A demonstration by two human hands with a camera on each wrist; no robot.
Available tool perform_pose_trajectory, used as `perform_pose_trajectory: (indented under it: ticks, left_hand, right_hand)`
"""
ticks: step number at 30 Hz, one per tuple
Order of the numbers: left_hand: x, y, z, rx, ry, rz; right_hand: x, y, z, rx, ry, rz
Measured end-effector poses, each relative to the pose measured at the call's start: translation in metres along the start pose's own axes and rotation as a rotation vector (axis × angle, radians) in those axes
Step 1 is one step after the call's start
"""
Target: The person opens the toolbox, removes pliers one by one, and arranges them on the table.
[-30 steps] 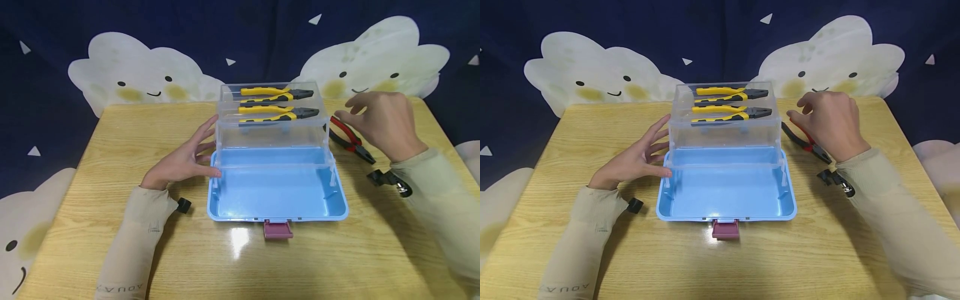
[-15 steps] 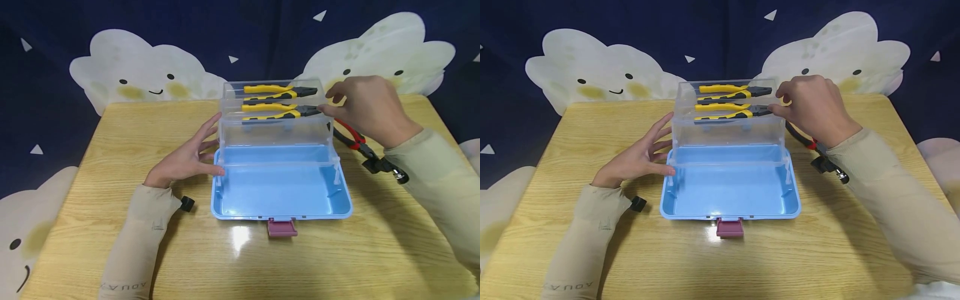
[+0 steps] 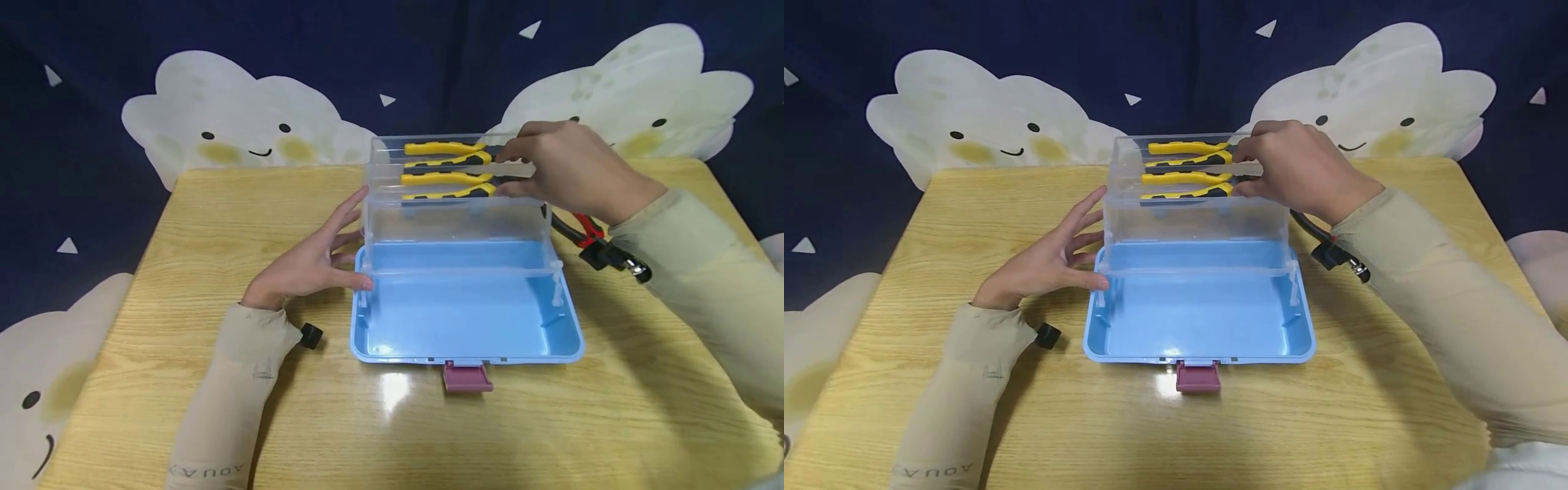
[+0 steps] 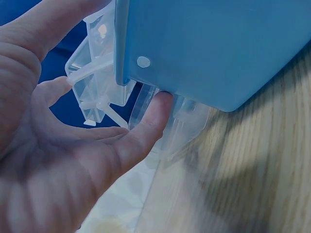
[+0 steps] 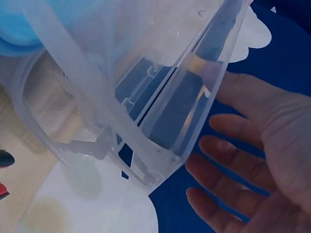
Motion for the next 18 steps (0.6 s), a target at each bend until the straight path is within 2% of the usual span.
perform_pose_trajectory:
  ticks: [10, 18]
  left_hand:
    - [0.001, 0.0, 0.0, -0.007, -0.002, 0.002]
    - [0.0, 0.001, -0.001, -0.005, -0.004, 0.008]
  right_hand:
    - [0.007, -0.002, 0.016, -0.072, 0.176, 0.064]
    - [0.011, -0.003, 0.027, -0.054, 0.304, 0.12]
Point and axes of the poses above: each hand's wrist, its own z-axis towards the middle knuckle, its own x-axis out of the palm, y = z × x, the point moved 5 cm from there along z, towards the middle knuckle, and after that the axes turned 2 degrees about -x, right-handed, at the moved point
